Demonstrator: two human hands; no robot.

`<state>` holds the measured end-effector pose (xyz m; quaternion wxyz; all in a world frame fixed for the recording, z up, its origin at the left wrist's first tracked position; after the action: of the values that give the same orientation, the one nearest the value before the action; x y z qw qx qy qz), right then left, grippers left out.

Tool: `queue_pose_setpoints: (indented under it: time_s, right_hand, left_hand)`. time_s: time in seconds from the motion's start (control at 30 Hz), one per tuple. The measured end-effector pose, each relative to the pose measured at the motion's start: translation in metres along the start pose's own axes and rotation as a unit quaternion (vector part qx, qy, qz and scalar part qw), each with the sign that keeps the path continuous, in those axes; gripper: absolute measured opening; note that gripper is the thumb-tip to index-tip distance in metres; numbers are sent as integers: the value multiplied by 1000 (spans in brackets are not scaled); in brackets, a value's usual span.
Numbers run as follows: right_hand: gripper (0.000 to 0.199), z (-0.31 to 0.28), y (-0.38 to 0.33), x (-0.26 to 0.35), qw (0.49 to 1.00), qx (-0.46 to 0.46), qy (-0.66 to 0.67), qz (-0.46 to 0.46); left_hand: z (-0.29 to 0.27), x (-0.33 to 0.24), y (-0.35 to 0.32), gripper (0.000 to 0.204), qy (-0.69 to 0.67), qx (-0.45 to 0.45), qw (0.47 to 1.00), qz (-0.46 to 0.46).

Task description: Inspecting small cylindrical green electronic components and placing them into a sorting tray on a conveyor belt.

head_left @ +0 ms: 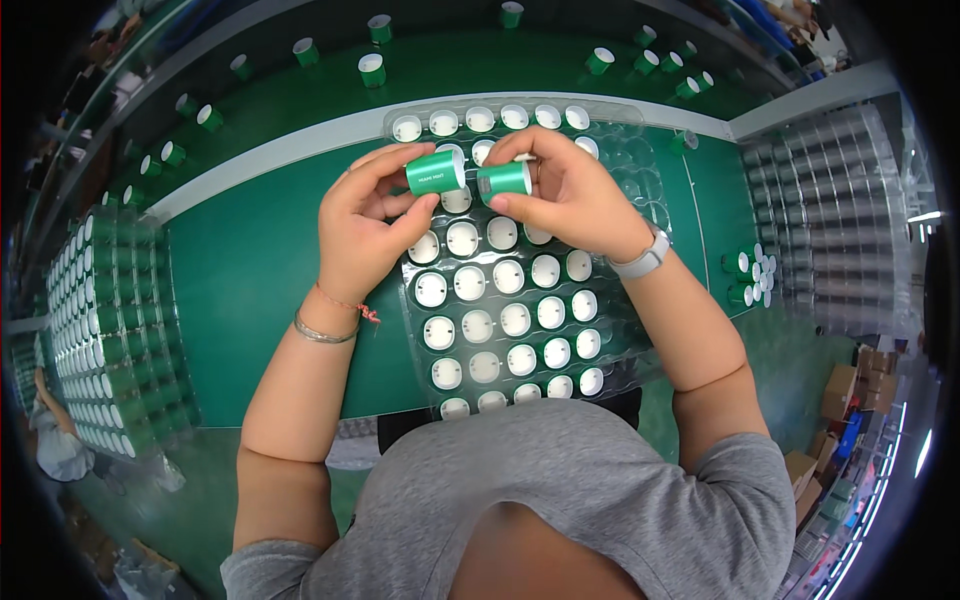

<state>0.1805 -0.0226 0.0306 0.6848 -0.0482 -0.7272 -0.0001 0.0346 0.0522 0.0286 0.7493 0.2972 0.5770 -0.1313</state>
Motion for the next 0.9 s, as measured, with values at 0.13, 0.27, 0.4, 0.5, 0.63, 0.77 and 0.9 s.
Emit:
queue_pose_setpoints:
  time_s: [0.13, 0.27, 0.4, 0.5, 0.63, 0.77, 0.9]
  right_hand:
    - [32, -5, 5, -5, 999, 0, 22, -38]
    - [35, -1, 6, -2, 999, -3, 30, -35]
    - [35, 0, 5, -5, 999, -2, 36, 3]
    - [34, -4, 8, 4, 995, 3, 23, -101]
    - [36, -3, 4, 16, 984, 7, -32, -173]
    - [41, -2, 2, 18, 985, -15, -59, -162]
    - [45, -1, 2, 17, 982, -12, -72, -177]
  left_hand:
    - [2, -2, 1, 44, 33, 3, 999, 16]
    - [1, 1, 0, 43, 21, 3, 1000, 14]
    - [0, 0, -1, 42, 40, 15, 999, 26]
    - [1, 0, 0, 42, 41, 16, 999, 29]
    - [3, 1, -1, 45, 39, 21, 999, 31]
    - [4, 1, 0, 46, 46, 27, 998, 36]
    - [5, 0, -1, 45, 48, 30, 998, 41]
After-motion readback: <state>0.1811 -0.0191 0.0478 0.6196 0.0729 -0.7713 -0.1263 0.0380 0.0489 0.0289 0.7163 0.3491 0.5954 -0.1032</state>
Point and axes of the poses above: each hand's wrist, its own y-axis towards the middle knuckle, its own z-axis out of the palm, x = y × z, the point moved 10 cm from there along y, towards the middle knuckle, and after that the axes turned 5 degrees about -x, right-handed, at the moved point
